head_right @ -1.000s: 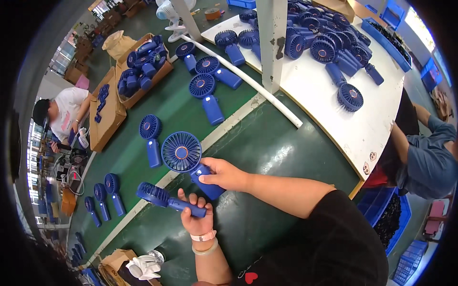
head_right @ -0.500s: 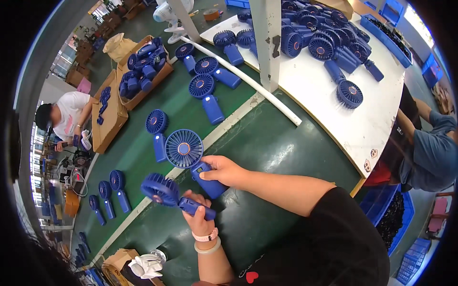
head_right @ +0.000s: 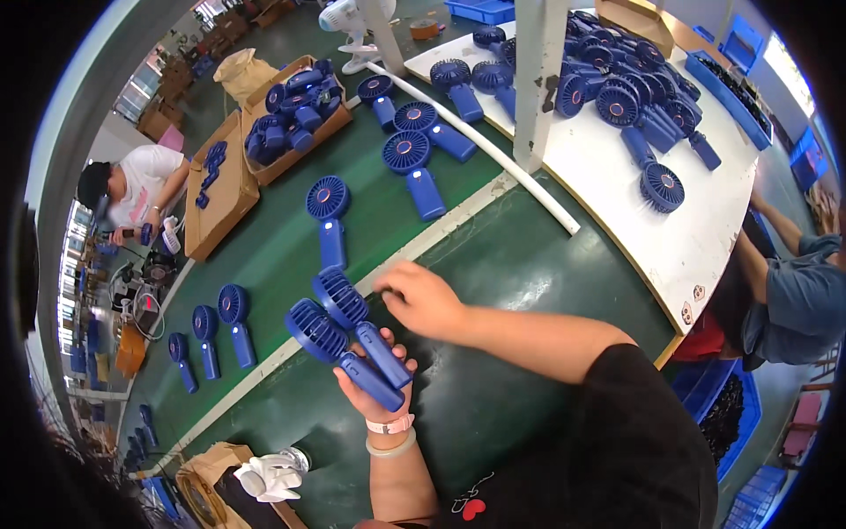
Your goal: The person picks up handheld fans from a conveyor belt and presses their power buttons to test them, placing fans onto an adjacent workbench. The person then wets a cloth with liquid from a bottle, wipes a handheld fan, and tests more fans from the conveyor.
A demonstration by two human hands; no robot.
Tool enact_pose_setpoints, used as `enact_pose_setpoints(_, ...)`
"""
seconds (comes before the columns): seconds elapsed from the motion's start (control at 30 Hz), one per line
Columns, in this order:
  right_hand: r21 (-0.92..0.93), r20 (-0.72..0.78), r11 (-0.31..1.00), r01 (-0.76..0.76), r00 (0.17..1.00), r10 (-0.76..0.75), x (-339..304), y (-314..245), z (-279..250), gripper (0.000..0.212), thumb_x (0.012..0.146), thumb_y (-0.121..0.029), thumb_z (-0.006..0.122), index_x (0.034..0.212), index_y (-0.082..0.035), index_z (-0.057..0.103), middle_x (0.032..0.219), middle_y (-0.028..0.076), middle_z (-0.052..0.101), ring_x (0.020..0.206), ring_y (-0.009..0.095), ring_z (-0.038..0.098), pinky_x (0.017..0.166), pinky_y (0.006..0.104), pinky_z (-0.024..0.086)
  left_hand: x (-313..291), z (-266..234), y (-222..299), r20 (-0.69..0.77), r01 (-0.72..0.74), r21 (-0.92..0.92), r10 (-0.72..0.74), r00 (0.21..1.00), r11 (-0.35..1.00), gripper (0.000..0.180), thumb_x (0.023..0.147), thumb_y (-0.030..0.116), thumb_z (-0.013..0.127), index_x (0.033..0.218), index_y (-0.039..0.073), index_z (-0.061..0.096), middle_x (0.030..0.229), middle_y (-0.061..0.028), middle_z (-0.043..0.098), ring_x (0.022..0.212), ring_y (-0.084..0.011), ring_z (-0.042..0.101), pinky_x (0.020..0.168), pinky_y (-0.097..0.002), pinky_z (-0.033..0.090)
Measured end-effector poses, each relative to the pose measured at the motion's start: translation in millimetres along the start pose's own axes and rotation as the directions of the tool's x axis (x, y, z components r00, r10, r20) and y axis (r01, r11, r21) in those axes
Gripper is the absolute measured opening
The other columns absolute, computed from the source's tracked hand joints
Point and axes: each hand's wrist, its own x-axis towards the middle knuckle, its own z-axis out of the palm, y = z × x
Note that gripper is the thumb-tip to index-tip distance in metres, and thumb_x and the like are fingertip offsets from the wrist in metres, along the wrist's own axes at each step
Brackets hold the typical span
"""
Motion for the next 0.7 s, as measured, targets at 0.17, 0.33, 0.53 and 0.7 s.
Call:
enact_pose_setpoints(0.17,-0.366,0.004,0.909,0.198,0.977,-0.211,68,13,40,0.05,0.072,-0.014,0.064,0.12,-0.014,0.047,0.114,0.017,0.045,0.099,0.036,0.05,0.084,0.0408,0.045,-2,-5,6,0.09,0.0,-0.119,0.011,0.996,0.993,0.05,0.08,0.057,0.052,0.114,0.021,0.045,0.117,-0.0122,0.043,0.092,-0.025,0.052,0.071,-0.0412,0.048)
enact_pose_setpoints(0.33,-0.696,0.113,0.691,0.196,0.98,-0.164,104,19,75,0.03,0.075,-0.035,0.06,0.093,-0.011,0.063,0.113,0.015,0.044,0.105,0.033,0.044,0.081,0.0398,0.046,-2,0,8,0.093,0.012,-0.15,0.002,0.996,0.989,0.076,0.073,0.059,0.06,0.125,0.011,0.035,0.109,-0.011,0.043,0.087,-0.0257,0.052,0.07,-0.0404,0.048)
enact_pose_setpoints(0.53,-0.607,-0.271,0.773,-0.185,0.962,0.017,111,46,48,0.04,0.07,-0.007,0.06,0.107,0.0,0.048,0.098,0.015,0.052,0.083,0.028,0.056,0.072,0.0371,0.047,1,5,2,0.116,-0.054,0.01,0.053,0.992,0.998,0.085,0.069,0.058,0.064,0.13,0.009,0.031,0.106,-0.0087,0.044,0.087,-0.0233,0.05,0.072,-0.0396,0.046)
enact_pose_setpoints(0.7,0.908,0.248,0.269,-0.32,0.93,0.27,53,36,6,0.056,0.08,-0.016,0.062,0.127,0.002,0.036,0.105,0.01,0.054,0.091,0.021,0.054,0.078,0.0332,0.046,0,3,2,0.134,-0.08,0.005,0.079,0.988,0.997,0.085,0.068,0.056,0.066,0.131,0.011,0.031,0.105,-0.0079,0.044,0.088,-0.0235,0.051,0.075,-0.0395,0.046)
